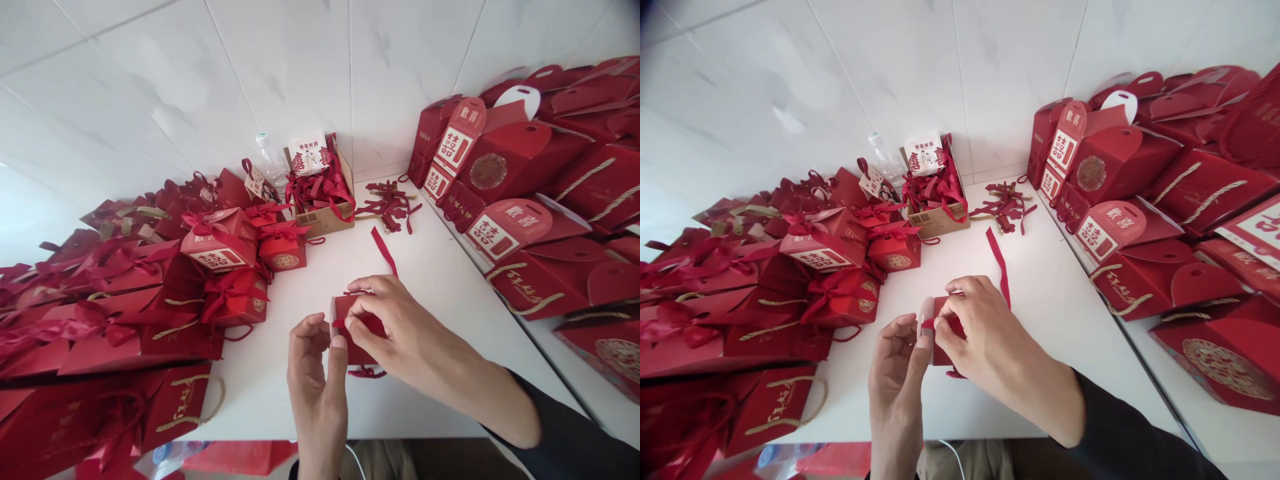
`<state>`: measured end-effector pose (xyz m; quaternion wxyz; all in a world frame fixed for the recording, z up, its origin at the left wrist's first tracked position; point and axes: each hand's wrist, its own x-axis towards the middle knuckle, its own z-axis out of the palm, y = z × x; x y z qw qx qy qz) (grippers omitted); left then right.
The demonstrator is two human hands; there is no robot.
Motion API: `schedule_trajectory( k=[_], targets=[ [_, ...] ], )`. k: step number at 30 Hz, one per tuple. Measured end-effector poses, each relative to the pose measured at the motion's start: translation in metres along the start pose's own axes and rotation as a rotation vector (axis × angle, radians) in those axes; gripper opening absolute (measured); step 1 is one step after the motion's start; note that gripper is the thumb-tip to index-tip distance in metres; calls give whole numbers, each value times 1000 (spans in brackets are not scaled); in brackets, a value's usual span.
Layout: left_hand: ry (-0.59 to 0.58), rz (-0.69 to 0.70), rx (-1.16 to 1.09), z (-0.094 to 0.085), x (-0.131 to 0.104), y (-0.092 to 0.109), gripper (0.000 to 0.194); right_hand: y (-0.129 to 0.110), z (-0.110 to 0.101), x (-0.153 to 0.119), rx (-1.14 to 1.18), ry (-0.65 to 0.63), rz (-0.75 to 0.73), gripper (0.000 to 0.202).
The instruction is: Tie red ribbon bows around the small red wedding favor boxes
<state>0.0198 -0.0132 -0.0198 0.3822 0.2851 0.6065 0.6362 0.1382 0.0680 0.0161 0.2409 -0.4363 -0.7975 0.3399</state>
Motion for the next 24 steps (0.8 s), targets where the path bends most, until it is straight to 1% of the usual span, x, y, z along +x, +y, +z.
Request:
schedule_trajectory(
  k=[5, 7, 10, 12, 14, 17, 20, 22, 24],
  targets=[
    [-25, -5, 54, -7, 3, -3, 38, -7, -3, 0, 16, -18, -23, 18],
    [-40, -36, 37, -9, 7, -2, 34, -8, -3, 1, 15, -22, -35, 19],
    [-115, -126, -76, -9, 15, 1, 24, -6, -3, 0, 13, -29, -41, 18],
    [-120, -177, -209, -9, 20, 3, 22, 0, -1, -2, 1, -16, -65, 13],
    [-63, -230, -342, -13, 25, 1, 20, 9, 0, -7, -26, 14, -98, 24],
    [66, -295, -438, -32, 32, -8, 24, 26, -4, -20, -14, 66, -90, 43],
    [176, -319, -445, -57, 36, -20, 27, 40, -15, -37, 115, 42, 54, 61],
    [228, -335, -435, -71, 35, -26, 24, 47, -23, -47, 195, 6, 166, 61],
    [271, -349, -422, -80, 32, -30, 19, 52, -28, -53, 232, -25, 245, 54]
  ],
)
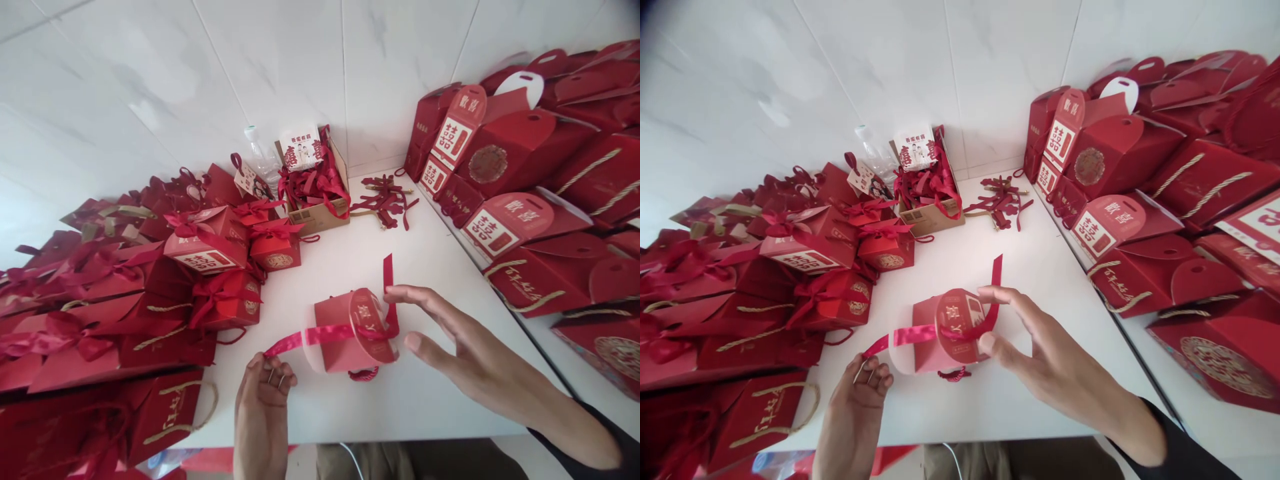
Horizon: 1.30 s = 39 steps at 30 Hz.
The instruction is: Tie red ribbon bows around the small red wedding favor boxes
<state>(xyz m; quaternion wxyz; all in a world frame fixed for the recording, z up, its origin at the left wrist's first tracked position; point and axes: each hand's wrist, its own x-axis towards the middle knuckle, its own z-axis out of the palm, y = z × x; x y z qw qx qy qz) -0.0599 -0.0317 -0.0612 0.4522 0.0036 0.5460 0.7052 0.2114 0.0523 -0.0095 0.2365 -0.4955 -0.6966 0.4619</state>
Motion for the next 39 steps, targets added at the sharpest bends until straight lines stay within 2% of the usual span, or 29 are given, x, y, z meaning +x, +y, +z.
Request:
schedule_trajectory(
  k=[4, 9, 11, 14, 16, 19, 22, 23, 25, 27, 29, 31, 33, 36, 39],
  targets=[
    [45, -6, 9, -6, -3, -1, 14, 7, 1, -1, 12, -50, 60, 48],
    [76, -62, -48, 6, -3, 3, 6, 10, 5, 4, 59, -4, -38, 27],
    [116, -79, -93, 10, -1, 8, 14, 7, 2, 5, 79, -5, -8, 29],
    [186, -35, -129, 13, 3, 14, 22, -1, -3, 5, 108, -43, 51, 37],
    [207, -10, -132, 13, 4, 14, 19, -5, -4, 5, 112, -72, 68, 41],
    [179, 27, -54, 14, -4, 3, 2, -8, -3, 8, 117, -60, 76, 41],
    [170, 172, 132, 15, -23, -15, 28, 0, -3, 11, 70, 107, 77, 39],
    [161, 209, 192, 15, -30, -21, 31, 5, -4, 11, 44, 192, 91, 40],
    [84, 216, 313, 16, -43, -31, 23, 19, -5, 7, 8, 340, 146, 44],
    [-17, 205, 458, 18, -51, -37, 28, 33, -3, -1, 5, 378, 207, 45],
    [-64, 229, 576, 22, -53, -38, 33, 40, 1, -11, 11, 329, 216, 42],
    [-99, 242, 591, 30, -50, -36, 37, 36, 7, -19, -11, 302, 120, 32],
    [-186, 209, 500, 42, -46, -33, 46, 23, 13, -21, -82, 325, -53, 26],
    [-302, 200, 322, 65, -42, -27, 44, 3, 22, -13, -243, 379, -241, 43],
    [-276, 289, 202, 81, -36, -23, 27, -5, 28, -2, -325, 384, -300, 59]
  ],
)
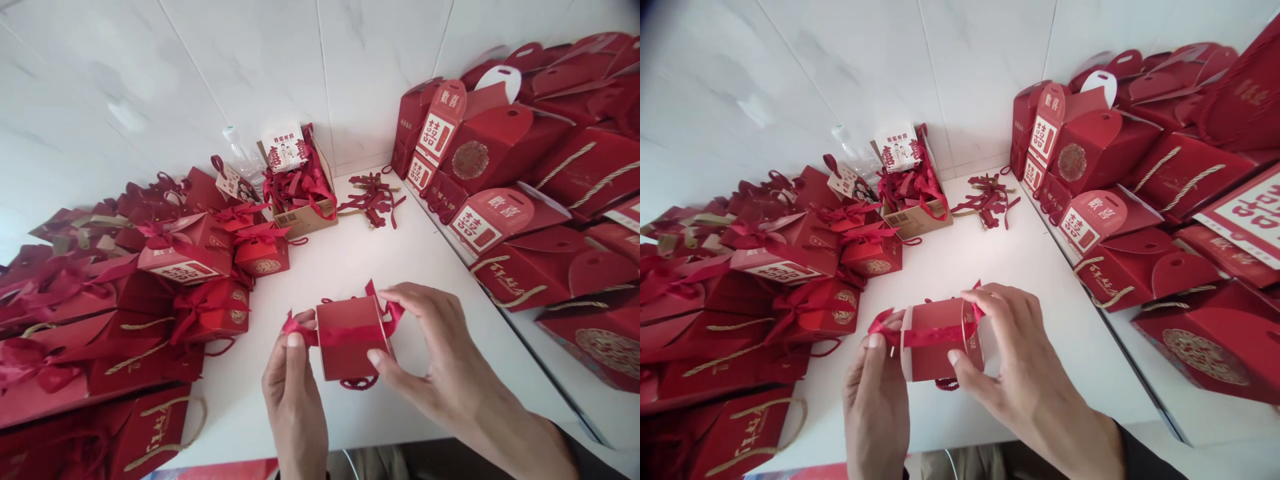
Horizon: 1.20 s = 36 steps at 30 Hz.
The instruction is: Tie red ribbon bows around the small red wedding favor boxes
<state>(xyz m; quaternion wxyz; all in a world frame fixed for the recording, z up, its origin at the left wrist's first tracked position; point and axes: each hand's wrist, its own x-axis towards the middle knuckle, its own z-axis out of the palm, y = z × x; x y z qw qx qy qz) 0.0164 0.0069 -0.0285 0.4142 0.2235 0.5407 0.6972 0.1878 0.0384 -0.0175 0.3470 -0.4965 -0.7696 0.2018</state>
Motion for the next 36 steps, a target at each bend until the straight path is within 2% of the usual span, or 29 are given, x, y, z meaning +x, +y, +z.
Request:
schedule_trajectory(
  k=[3, 5, 7, 8, 10, 12, 13, 15, 18, 20, 23, 25, 28, 31, 32, 33, 34, 36],
  targets=[
    [146, 35, -96, -9, 15, 2, 19, 5, 3, 2, 15, 15, 18, 57],
    [274, -22, -173, -26, 25, 3, 16, 10, 0, -1, 43, 18, 61, 55],
    [344, -81, -205, -44, 30, 4, 18, 13, -6, -5, 108, -26, 115, 58],
    [330, -120, -206, -51, 29, 4, 21, 14, -9, -7, 152, -55, 160, 59],
    [195, -218, -174, -57, 20, 3, 36, 16, -13, -8, 244, -125, 288, 53],
    [18, -273, -107, -54, 6, 0, 47, 17, -16, -8, 319, -211, 392, 43],
    [-33, -257, -70, -49, 0, -2, 48, 17, -17, -6, 346, -262, 414, 38],
    [-52, -175, -24, -38, -9, -4, 44, 18, -18, -4, 379, -347, 397, 31],
    [-36, -43, -72, -24, -8, -1, 37, 19, -23, -1, 388, -368, 411, 32],
    [-32, 11, -142, -18, -3, 4, 38, 21, -27, -1, 397, -333, 460, 35],
    [-11, -54, -198, -14, 3, 10, 41, 34, -35, -3, 391, -215, 501, 37],
    [14, -111, -206, -12, 4, 10, 32, 46, -39, -5, 347, -126, 548, 38],
    [77, -107, -179, -11, 1, 5, 20, 59, -41, -8, 254, -14, 628, 38],
    [95, -115, -108, -11, -4, 2, 22, 56, -40, -12, 133, 144, 615, 40],
    [86, -115, -79, -11, -5, 1, 24, 51, -38, -13, 112, 149, 612, 39],
    [77, -108, -45, -12, -6, 1, 26, 45, -35, -14, 125, 104, 618, 37],
    [73, -91, -9, -12, -6, 1, 27, 38, -32, -15, 173, 5, 626, 39],
    [58, -45, 67, -11, -6, 2, 28, 26, -25, -12, 345, -266, 613, 48]
  ],
)
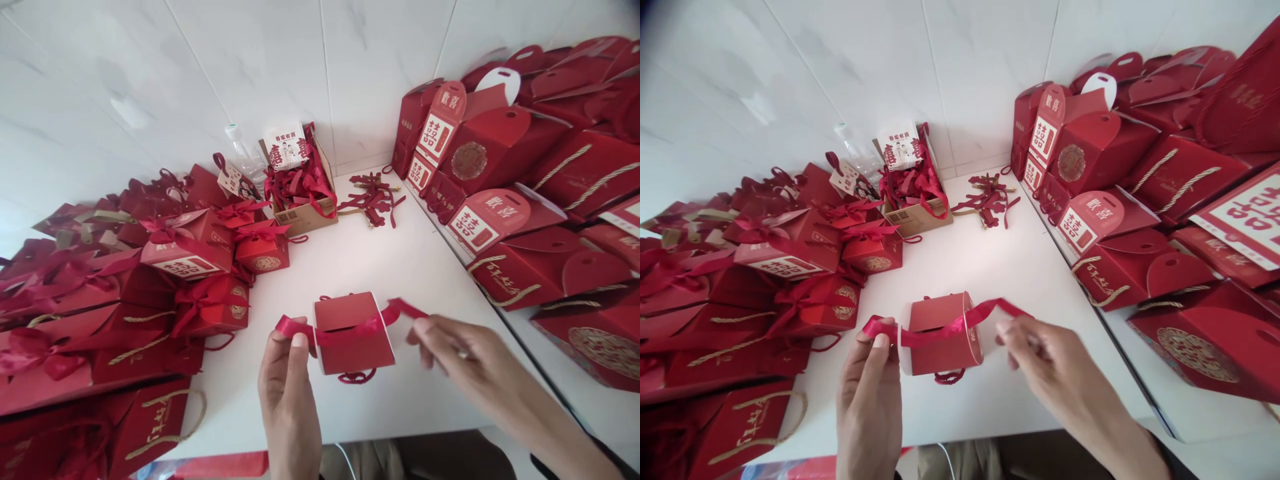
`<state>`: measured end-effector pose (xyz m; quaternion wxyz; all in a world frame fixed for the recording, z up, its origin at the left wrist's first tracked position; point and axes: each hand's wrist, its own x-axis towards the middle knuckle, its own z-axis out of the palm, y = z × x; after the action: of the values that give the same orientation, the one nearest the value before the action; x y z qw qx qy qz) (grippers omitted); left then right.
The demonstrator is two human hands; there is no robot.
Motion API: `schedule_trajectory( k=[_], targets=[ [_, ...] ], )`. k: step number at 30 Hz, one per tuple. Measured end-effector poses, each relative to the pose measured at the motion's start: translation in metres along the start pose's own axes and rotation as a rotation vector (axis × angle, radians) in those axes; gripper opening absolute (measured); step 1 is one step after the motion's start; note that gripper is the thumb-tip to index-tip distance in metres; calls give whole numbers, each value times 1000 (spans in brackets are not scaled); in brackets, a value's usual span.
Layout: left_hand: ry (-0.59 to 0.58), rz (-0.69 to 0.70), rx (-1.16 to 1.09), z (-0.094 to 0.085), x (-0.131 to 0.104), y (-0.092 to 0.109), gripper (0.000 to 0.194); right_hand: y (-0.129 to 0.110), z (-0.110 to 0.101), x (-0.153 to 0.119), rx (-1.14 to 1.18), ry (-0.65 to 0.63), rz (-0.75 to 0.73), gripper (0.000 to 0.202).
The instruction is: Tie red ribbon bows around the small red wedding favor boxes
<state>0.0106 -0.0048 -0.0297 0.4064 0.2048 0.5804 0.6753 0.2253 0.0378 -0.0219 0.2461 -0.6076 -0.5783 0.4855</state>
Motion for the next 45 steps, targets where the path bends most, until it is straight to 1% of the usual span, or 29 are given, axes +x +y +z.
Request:
schedule_trajectory(
  k=[1, 2, 3, 7, 9, 11, 13, 15, 17, 18, 19, 22, 24, 26, 28, 30, 31, 32, 33, 35, 36, 37, 38, 39, 40, 41, 43, 45],
  targets=[
    [-6, 29, 32, 0, 1, 0, 27, -5, 5, 1, 57, -124, -11, 52],
    [-16, 54, 61, 1, 1, 1, 26, -9, 9, 4, 128, -197, -26, 53],
    [-27, 76, 84, 2, 2, 1, 25, -14, 12, 7, 214, -225, -33, 51],
    [-66, 160, 129, 5, 5, 7, 22, -27, 16, 19, 570, -156, 16, 37],
    [-66, 213, 132, 8, 4, 13, 21, -31, 14, 20, 633, -134, -20, 32],
    [-55, 272, 169, 13, 4, 19, 21, -34, 13, 18, 602, -112, -73, 30],
    [-89, 317, 247, 18, 3, 23, 22, -38, 12, 16, 531, -84, -108, 31],
    [-209, 307, 333, 22, 3, 23, 27, -41, 13, 15, 479, -74, -130, 33],
    [-344, 245, 373, 24, 3, 21, 31, -43, 16, 15, 464, -84, -143, 34],
    [-383, 212, 377, 25, 4, 19, 32, -45, 17, 14, 457, -86, -148, 35],
    [-396, 194, 375, 26, 4, 18, 33, -46, 18, 14, 445, -84, -156, 34],
    [-351, 211, 354, 28, 4, 17, 31, -52, 18, 12, 384, -87, -214, 31],
    [-339, 229, 353, 31, 4, 19, 31, -59, 17, 12, 317, -103, -277, 26],
    [-370, 227, 367, 35, 4, 21, 32, -66, 15, 14, 232, -85, -357, 20],
    [-429, 227, 387, 38, 4, 24, 30, -73, 15, 18, 148, -49, -456, 15],
    [-501, 228, 413, 39, 4, 25, 22, -78, 14, 24, 77, -34, -572, 11],
    [-543, 226, 424, 39, 5, 25, 19, -80, 14, 27, 38, -51, -635, 10],
    [-580, 218, 433, 39, 5, 25, 17, -81, 14, 30, -8, -96, -695, 9],
    [-606, 203, 435, 39, 5, 25, 20, -81, 13, 34, -56, -154, -746, 11],
    [-600, 156, 424, 37, 7, 25, 36, -81, 10, 40, -173, -241, -812, 18],
    [-577, 128, 417, 36, 8, 24, 45, -81, 7, 43, -236, -241, -830, 23],
    [-552, 98, 413, 35, 9, 24, 52, -81, 4, 45, -297, -210, -844, 26],
    [-533, 71, 409, 34, 11, 25, 56, -82, 0, 46, -351, -162, -856, 27],
    [-523, 49, 401, 33, 12, 26, 57, -82, -4, 46, -391, -114, -857, 26],
    [-523, 29, 384, 33, 13, 27, 55, -83, -9, 44, -409, -97, -834, 24],
    [-531, 16, 353, 32, 15, 28, 50, -84, -14, 41, -403, -109, -783, 24],
    [-565, 3, 276, 31, 17, 30, 37, -86, -23, 33, -350, -189, -628, 29],
    [-616, 9, 222, 31, 18, 32, 25, -86, -27, 26, -290, -251, -493, 34]
  ],
)
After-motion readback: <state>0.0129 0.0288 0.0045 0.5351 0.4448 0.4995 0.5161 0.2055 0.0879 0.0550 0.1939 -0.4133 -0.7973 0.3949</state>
